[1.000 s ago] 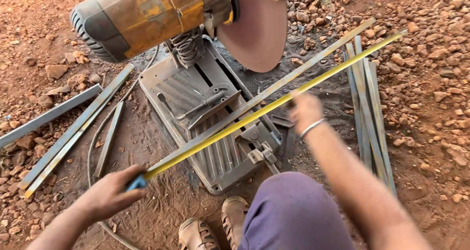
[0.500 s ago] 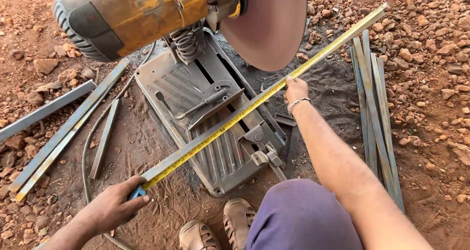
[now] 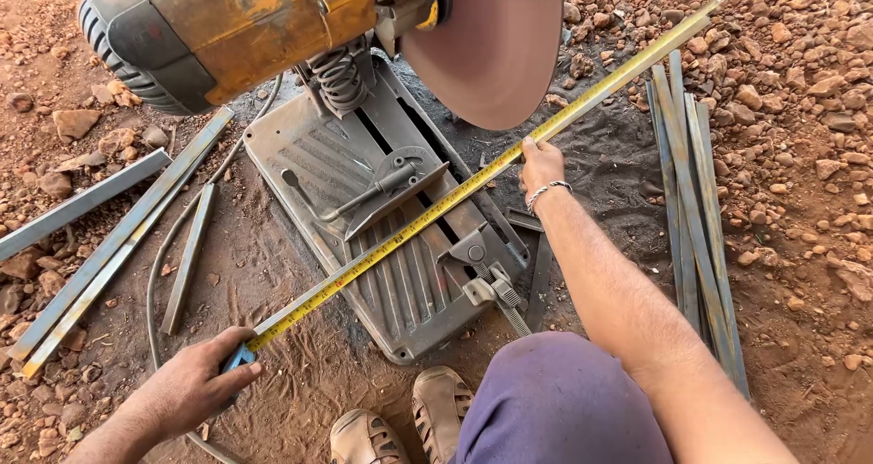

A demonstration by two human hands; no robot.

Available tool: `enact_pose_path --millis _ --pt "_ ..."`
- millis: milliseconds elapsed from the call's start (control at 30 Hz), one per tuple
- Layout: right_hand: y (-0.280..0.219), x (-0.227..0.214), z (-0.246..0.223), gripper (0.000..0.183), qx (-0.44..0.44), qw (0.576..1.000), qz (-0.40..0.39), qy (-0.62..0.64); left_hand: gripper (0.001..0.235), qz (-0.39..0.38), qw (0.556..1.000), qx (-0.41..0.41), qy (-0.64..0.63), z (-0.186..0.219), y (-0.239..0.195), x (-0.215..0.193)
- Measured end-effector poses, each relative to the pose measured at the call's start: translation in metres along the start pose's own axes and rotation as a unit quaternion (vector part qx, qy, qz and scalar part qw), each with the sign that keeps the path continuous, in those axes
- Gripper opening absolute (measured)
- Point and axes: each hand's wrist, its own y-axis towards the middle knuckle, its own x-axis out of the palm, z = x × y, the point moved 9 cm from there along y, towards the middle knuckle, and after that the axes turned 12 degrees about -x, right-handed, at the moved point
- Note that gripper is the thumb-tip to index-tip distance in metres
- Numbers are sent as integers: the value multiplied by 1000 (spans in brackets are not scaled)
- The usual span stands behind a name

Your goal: The person measures a metal strip with a tape measure and cuts it using a chop saw, repeating the process for a second strip while another person assists.

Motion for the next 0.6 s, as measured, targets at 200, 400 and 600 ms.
enact_pose_path --millis 200,400,600 --pt "-2 1 4 26 32 999 -1 -15 53 -3 1000 -6 1 -2 0 -2" --pt "-1 3 3 25 50 999 -3 -15 54 9 1000 3 10 -6 7 -2" --pt "2 5 5 24 56 998 -10 -21 55 33 999 -8 28 -10 14 -3"
